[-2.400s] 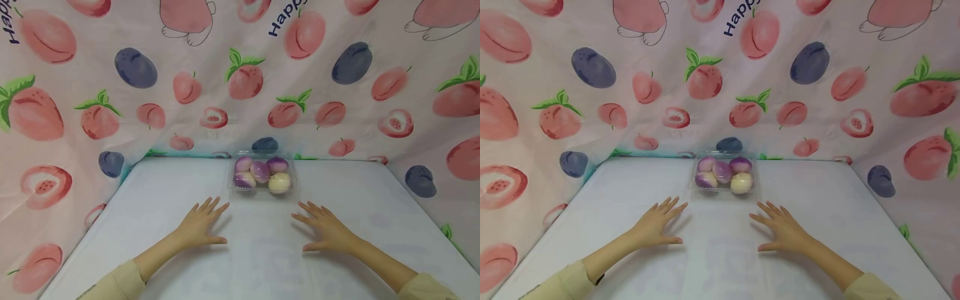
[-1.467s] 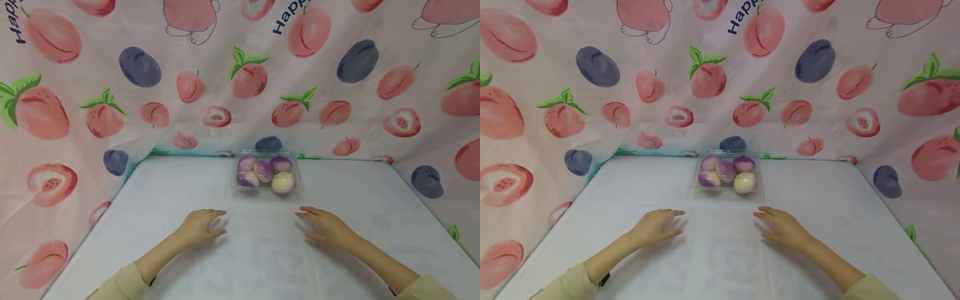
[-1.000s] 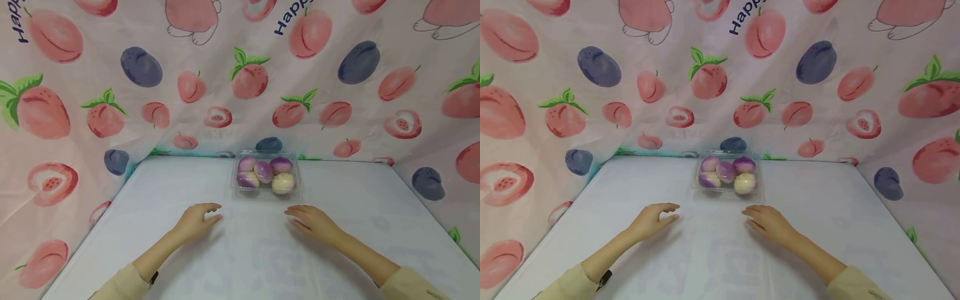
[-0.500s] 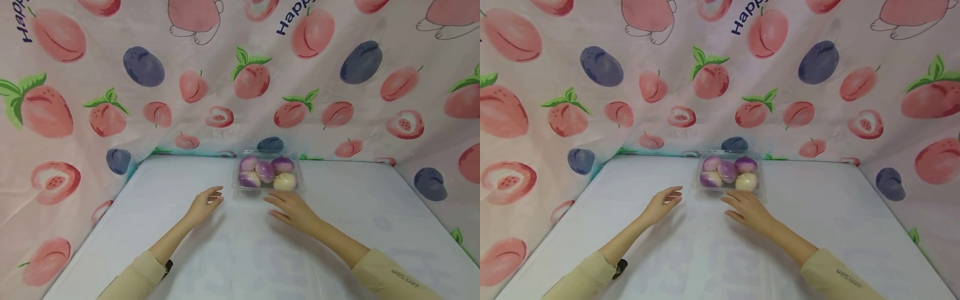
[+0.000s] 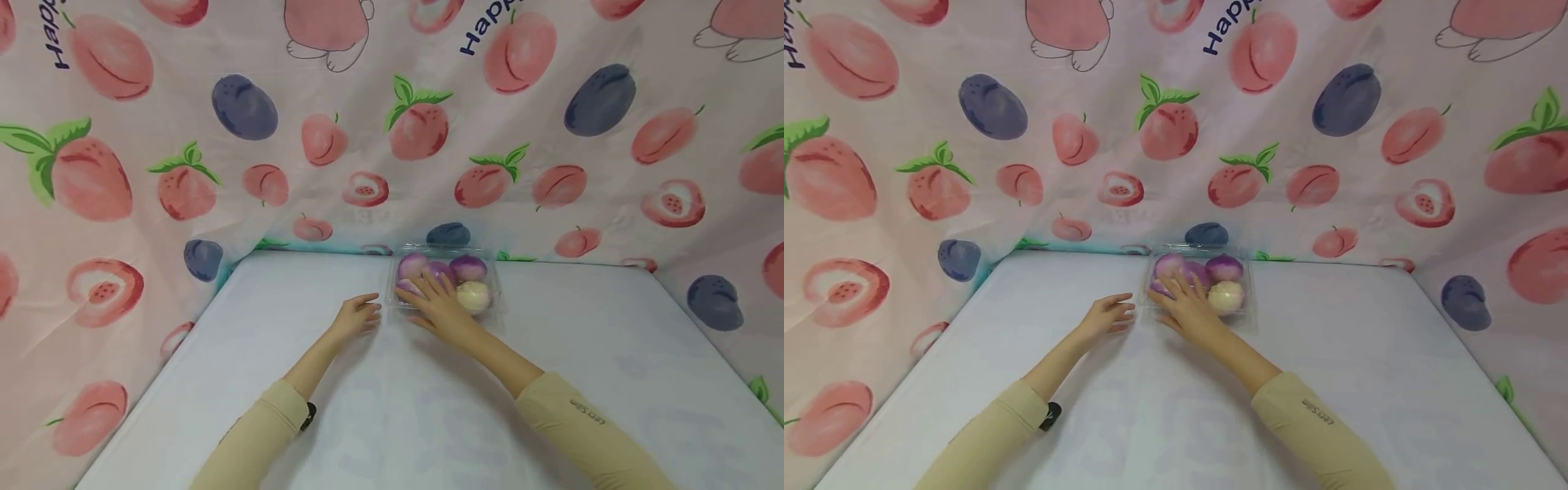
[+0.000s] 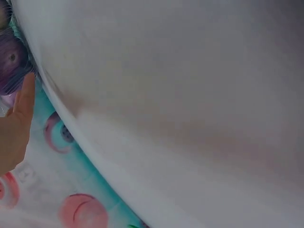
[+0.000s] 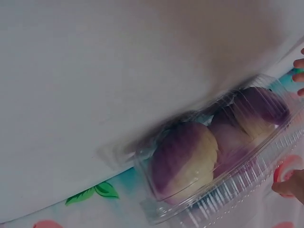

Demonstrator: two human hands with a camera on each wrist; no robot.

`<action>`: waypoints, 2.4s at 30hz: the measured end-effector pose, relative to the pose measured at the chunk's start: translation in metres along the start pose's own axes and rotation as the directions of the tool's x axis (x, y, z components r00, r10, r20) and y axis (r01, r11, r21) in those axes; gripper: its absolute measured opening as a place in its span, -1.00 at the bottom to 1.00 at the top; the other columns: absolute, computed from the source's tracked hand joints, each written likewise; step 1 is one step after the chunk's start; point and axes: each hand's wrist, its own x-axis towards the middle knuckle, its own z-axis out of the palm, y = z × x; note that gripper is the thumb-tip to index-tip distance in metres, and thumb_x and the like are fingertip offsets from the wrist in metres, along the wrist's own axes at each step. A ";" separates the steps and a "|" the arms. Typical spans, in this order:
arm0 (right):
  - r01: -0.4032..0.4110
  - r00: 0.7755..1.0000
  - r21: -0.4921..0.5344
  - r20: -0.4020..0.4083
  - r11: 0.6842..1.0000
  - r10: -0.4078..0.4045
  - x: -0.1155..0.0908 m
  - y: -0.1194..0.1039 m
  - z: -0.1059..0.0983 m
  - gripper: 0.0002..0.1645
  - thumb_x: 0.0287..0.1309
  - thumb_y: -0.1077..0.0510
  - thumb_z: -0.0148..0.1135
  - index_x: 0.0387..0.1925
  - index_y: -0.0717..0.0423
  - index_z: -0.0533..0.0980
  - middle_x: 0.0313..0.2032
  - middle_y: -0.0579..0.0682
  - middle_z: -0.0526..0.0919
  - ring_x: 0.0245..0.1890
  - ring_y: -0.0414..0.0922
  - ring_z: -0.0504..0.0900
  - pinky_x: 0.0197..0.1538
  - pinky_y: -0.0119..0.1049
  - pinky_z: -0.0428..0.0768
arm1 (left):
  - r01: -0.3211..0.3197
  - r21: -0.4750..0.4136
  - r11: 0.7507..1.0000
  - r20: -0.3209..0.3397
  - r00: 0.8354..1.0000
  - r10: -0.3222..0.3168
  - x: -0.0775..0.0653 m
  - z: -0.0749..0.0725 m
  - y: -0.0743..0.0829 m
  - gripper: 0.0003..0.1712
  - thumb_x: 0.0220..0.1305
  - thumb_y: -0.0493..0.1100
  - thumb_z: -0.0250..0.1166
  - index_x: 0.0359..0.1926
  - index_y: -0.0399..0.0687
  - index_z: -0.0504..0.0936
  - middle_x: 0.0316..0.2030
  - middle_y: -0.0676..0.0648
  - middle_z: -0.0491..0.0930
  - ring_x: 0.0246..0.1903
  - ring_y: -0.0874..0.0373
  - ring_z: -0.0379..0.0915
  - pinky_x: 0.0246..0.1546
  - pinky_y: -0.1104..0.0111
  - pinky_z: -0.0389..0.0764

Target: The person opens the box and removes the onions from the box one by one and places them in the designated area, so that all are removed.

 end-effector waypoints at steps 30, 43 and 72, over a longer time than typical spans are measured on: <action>-0.174 0.984 0.046 0.053 0.984 0.172 0.051 0.002 0.028 -0.48 -0.07 -0.05 0.40 -0.05 0.06 0.54 0.13 0.19 0.52 0.15 0.17 0.48 0.20 0.24 0.33 | 0.149 -0.714 0.684 0.032 0.983 -0.182 0.070 0.018 -0.049 -0.65 0.20 -0.42 0.22 0.04 -0.40 0.54 -0.19 -0.24 0.64 -0.18 0.07 0.63 -0.03 0.35 0.60; -0.139 0.990 -0.054 -0.027 0.989 0.137 0.043 -0.003 0.041 -0.73 0.07 0.13 0.32 -0.14 -0.01 0.55 0.11 0.19 0.54 0.03 0.20 0.56 0.07 0.21 0.45 | 0.126 -0.597 0.792 -0.166 0.947 -0.276 0.006 0.032 0.018 -0.62 0.27 -0.43 0.13 0.09 -0.59 0.41 -0.21 -0.32 0.65 -0.41 0.20 0.66 -0.17 0.51 0.61; -0.179 0.978 -0.161 -0.136 0.971 0.157 0.054 -0.005 0.032 -0.78 0.18 0.09 0.22 -0.39 0.14 0.41 -0.51 0.04 0.64 -0.42 0.00 0.67 -0.26 -0.13 0.53 | 0.094 -0.574 0.814 -0.284 0.909 -0.305 0.020 0.039 0.021 -0.69 0.17 -0.52 0.19 -0.04 -0.56 0.52 -0.25 -0.30 0.62 -0.44 0.17 0.62 -0.13 0.40 0.64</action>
